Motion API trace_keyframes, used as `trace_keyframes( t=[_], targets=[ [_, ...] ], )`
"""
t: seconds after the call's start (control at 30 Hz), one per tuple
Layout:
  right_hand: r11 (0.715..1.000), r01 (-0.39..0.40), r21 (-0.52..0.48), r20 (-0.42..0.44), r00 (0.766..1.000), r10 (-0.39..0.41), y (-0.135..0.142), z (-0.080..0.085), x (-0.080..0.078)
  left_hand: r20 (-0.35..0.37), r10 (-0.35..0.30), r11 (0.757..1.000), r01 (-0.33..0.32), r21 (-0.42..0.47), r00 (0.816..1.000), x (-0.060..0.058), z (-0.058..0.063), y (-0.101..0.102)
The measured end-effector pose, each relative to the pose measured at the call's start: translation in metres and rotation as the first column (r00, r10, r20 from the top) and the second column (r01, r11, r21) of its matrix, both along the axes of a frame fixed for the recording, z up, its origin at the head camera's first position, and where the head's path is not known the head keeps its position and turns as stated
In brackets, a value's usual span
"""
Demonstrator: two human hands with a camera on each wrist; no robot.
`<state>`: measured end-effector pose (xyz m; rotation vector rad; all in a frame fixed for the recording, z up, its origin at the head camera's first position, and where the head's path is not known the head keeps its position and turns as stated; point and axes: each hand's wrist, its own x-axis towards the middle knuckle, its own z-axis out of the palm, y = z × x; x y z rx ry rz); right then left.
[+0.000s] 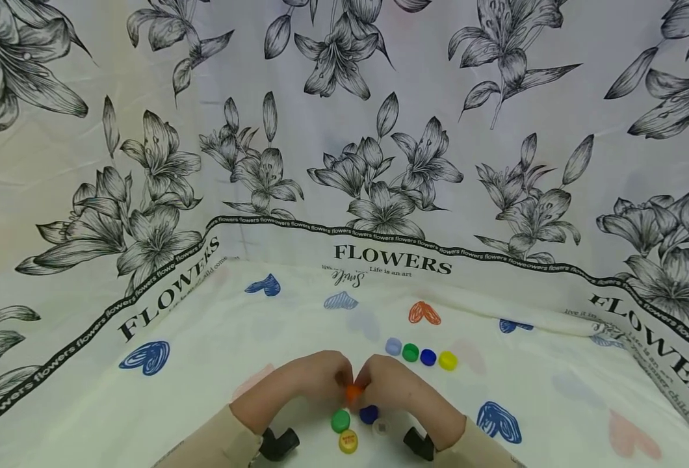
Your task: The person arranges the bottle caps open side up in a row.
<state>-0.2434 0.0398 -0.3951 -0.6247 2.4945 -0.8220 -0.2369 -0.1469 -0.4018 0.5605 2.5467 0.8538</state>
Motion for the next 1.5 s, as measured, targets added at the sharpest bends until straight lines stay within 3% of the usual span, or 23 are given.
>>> trace_keyframes(
  t=[0.23,0.47,0.57,0.73,0.93,1.07,1.2,1.5],
  targets=[
    [1.0,-0.02,0.013,0.012,1.0,0.019,-0.008,0.001,-0.002,0.042,0.012,0.998,-0.014,0.058,0.999,0.001,-0.001,-0.008],
    [0.998,0.054,0.019,-0.023,0.998,-0.053,-0.005,0.002,-0.003,0.072,0.017,0.997,-0.023,0.077,0.997,-0.004,-0.005,-0.009],
    [0.998,0.067,0.005,-0.045,0.997,-0.067,-0.004,0.003,-0.004,0.049,0.028,0.996,-0.032,0.087,0.998,-0.007,-0.005,-0.01],
    [0.996,0.077,-0.041,-0.082,0.993,-0.08,-0.002,0.002,-0.005,0.005,0.072,0.99,-0.072,0.125,0.997,-0.01,-0.002,-0.009],
    [0.988,0.12,-0.094,-0.033,0.992,-0.123,0.003,0.0,-0.006,0.039,0.108,0.979,-0.113,0.167,0.993,-0.012,-0.004,-0.005],
    [0.988,0.132,-0.081,-0.057,0.989,-0.136,0.004,-0.003,-0.006,0.064,0.14,0.963,-0.151,0.222,0.988,-0.014,-0.008,-0.004],
    [0.986,0.151,-0.065,-0.095,0.983,-0.157,0.003,-0.004,-0.009,0.039,0.19,0.946,-0.193,0.259,0.981,-0.016,-0.012,-0.006],
    [0.977,0.188,-0.101,-0.037,0.981,-0.193,0.004,-0.002,-0.011,0.036,0.258,0.929,-0.258,0.265,0.966,-0.019,-0.017,-0.004]
  ],
)
